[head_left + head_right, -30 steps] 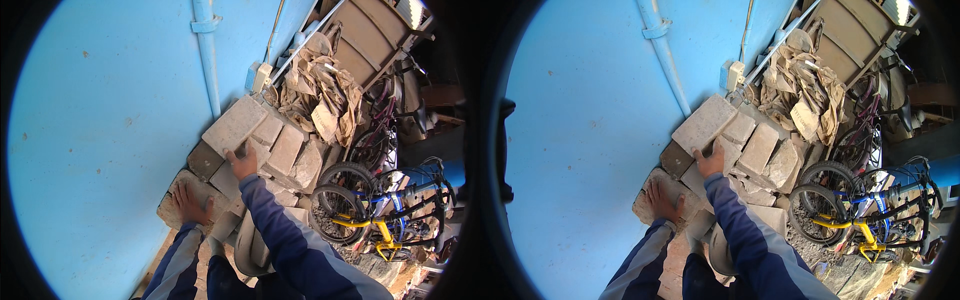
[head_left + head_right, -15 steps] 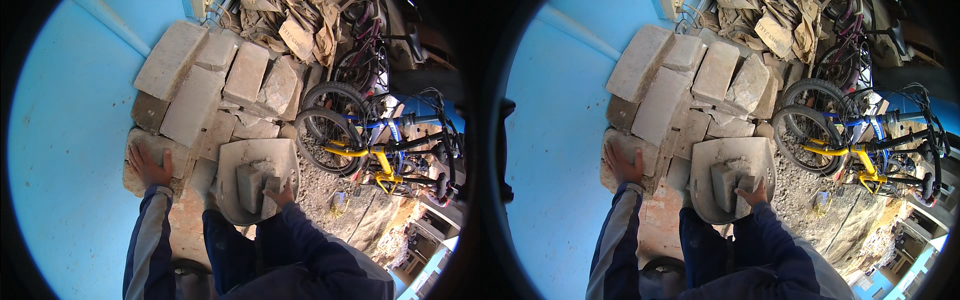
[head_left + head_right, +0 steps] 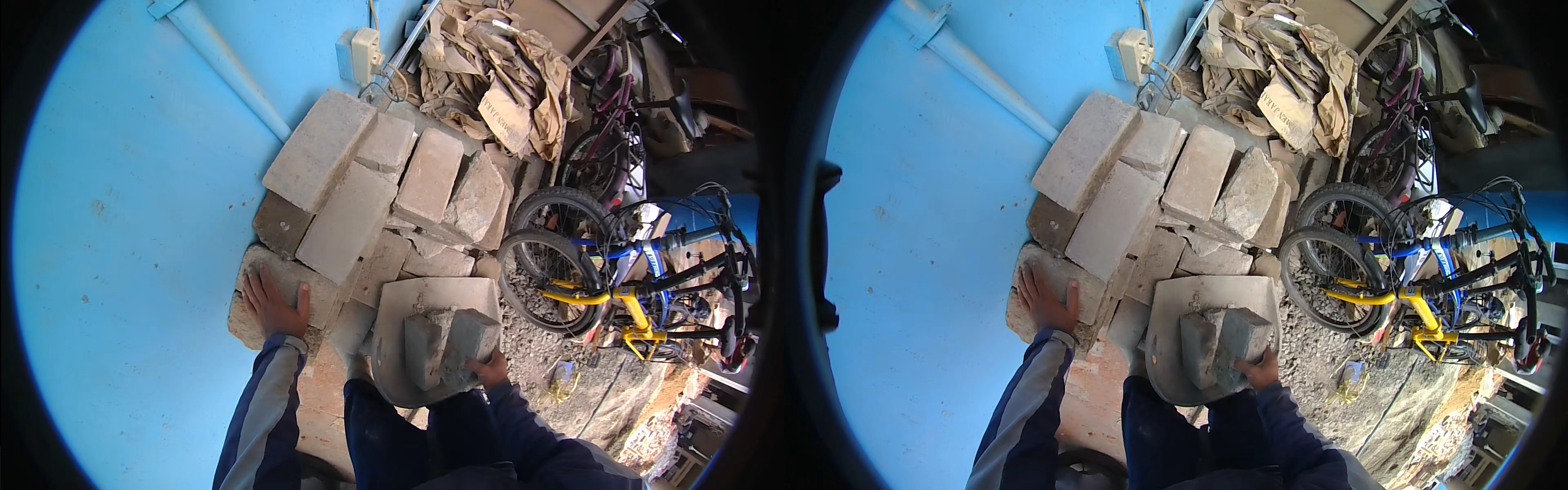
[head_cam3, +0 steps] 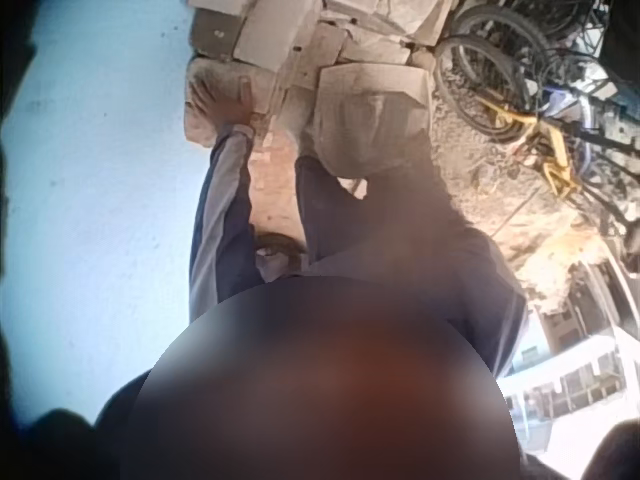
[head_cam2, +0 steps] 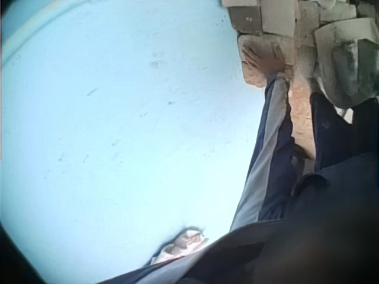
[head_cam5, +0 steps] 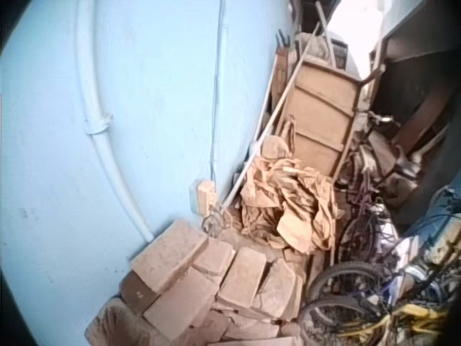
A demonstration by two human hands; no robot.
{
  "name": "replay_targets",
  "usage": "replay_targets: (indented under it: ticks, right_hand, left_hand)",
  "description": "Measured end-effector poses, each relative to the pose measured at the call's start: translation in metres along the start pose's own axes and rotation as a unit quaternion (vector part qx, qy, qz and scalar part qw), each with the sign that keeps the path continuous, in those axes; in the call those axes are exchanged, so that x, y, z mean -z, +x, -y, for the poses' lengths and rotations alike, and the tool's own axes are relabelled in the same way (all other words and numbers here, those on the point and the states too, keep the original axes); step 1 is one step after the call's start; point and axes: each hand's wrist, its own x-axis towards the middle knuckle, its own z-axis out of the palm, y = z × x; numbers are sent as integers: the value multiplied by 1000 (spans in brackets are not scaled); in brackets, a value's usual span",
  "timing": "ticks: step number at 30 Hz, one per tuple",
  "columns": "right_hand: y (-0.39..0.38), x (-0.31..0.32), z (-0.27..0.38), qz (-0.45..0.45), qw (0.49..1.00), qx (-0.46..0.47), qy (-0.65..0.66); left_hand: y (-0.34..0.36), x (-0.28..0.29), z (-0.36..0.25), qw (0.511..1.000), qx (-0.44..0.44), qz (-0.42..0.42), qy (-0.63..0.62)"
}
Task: The person carries a plastic basin filled with bricks from a pile near a scooter to a wall area and unloads them. The person repeats this process multiple times, walking back and forth between the two locations.
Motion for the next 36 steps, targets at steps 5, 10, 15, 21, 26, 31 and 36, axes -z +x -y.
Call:
replay_targets:
  ticks: [5,10,15,21,26,31,36]
  right_hand:
    - [32,-61,128,103,971,104,187]
    - [82,-140,235,246,898,93,354]
    - [99,-203,278,77,936,250,236]
    - [92,-239,303,72,923,253,282]
    - [118,-200,281,101,942,213,240]
    - [98,-86,122,-75,962,255,-61]
    - [31,-81,-45,-47,939,7,-340]
  left_hand:
    - [1,2,-1,1000,-5,-18,-1]
    - [2,3,-1,1000,10,-14,-17]
    - [2,4,-1,999,12,-16,-26]
    - [2,3,0,999,6,-24,-24]
    - [2,-2,2,999,-15,-29,5]
    - [0,-7,3,999,-13,-29,-5]
    - [4,-6,2,999,-11,-34,3]
